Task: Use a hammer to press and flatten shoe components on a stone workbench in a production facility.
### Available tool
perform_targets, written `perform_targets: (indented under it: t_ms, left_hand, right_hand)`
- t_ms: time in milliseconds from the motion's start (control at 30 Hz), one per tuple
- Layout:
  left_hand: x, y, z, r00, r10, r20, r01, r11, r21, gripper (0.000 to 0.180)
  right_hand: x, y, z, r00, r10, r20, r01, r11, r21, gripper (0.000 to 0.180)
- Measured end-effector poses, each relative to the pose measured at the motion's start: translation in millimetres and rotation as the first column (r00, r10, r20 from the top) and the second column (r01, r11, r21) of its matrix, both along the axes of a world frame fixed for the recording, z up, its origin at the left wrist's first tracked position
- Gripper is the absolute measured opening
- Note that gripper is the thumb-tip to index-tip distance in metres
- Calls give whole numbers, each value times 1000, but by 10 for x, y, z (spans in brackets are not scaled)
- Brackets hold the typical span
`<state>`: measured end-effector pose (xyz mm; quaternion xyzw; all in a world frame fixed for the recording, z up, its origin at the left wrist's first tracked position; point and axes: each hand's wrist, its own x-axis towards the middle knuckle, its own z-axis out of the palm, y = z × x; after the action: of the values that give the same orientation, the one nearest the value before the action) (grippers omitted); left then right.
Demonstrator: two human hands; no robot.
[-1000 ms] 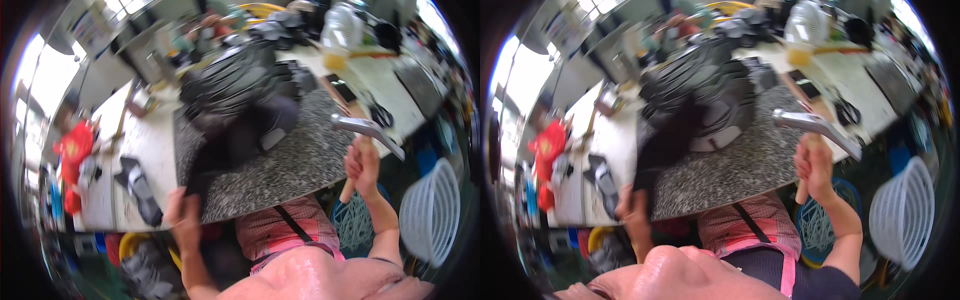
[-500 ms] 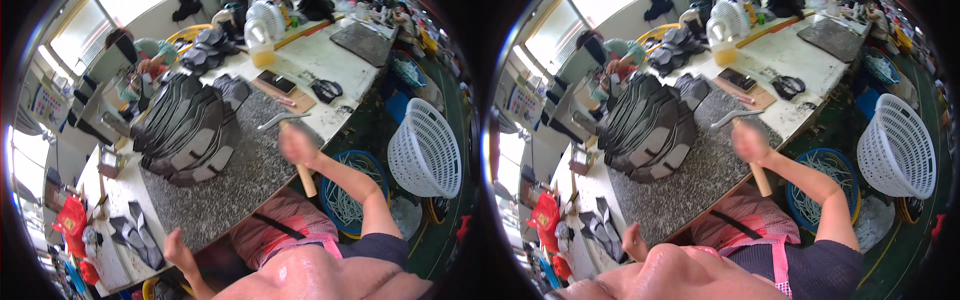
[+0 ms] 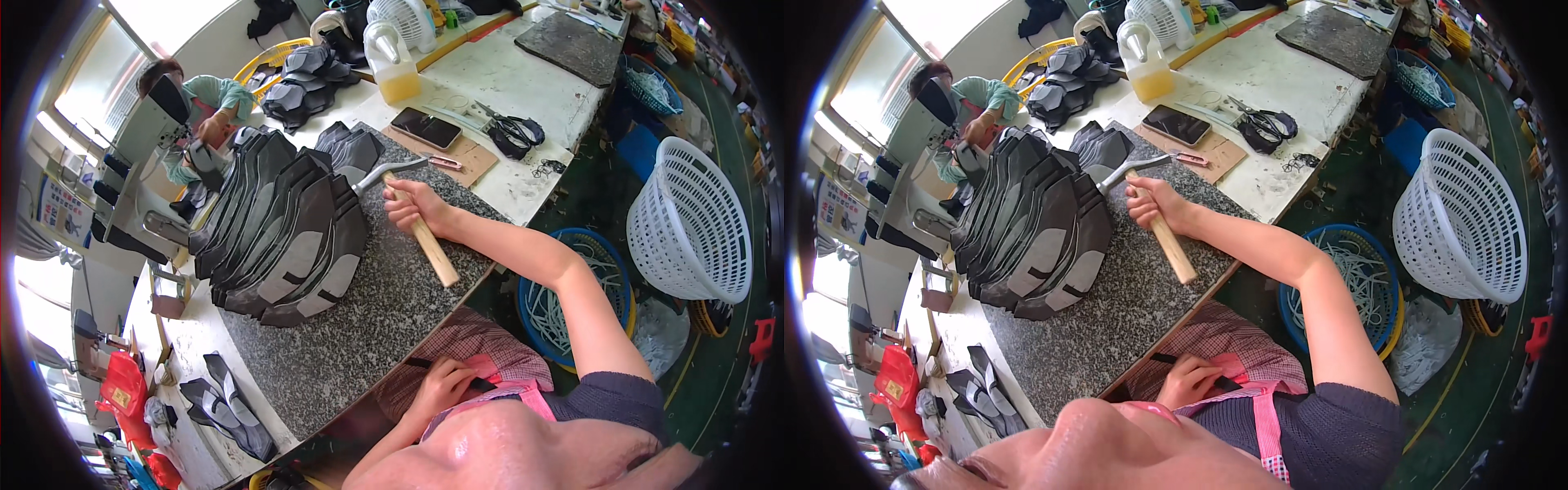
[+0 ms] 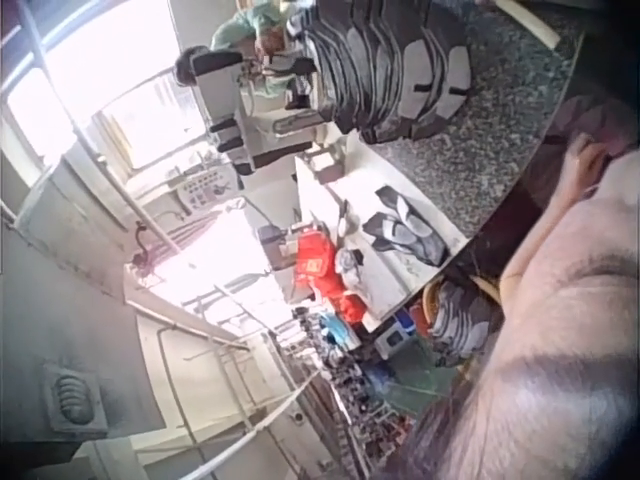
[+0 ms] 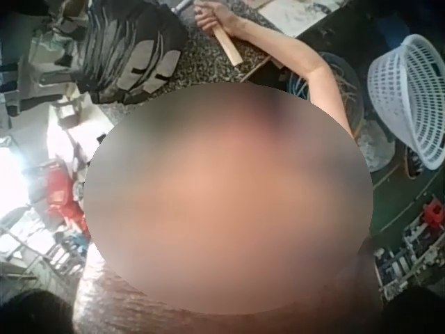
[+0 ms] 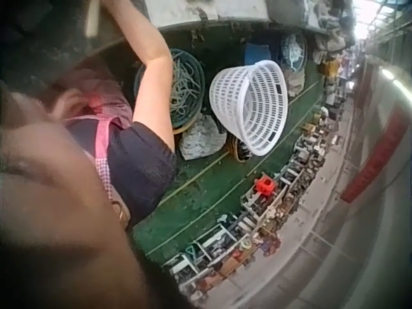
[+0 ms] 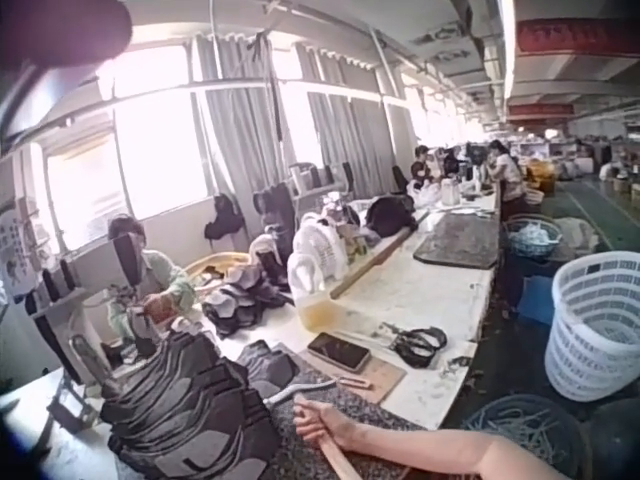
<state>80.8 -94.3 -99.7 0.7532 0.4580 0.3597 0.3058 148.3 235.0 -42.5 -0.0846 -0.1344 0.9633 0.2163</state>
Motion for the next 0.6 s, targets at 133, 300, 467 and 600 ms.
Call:
perform_targets:
  t_ms: [133,300,467,600]
  left_hand:
    - [108,227,-284,993,12,115,-1,995,-100,35]
    - [306,447,-527,993,-38,112,61,977,-206,43]
    - [344,495,-657,990,-28,141,53,983,-177,41]
    - [300,525,-653,987,41,155,-4,974,-228,41]
  right_hand:
    - [-192,151,-16,998,-9,-68,3,997,-79,25]
    - [-171,136,29,997,23,-71,-27,998,-64,26]
    - [-149,158,-22,994,59,-87,-68,993,-101,26]
    - [-184,182,28,998,50,-43,-55,994,-99,26]
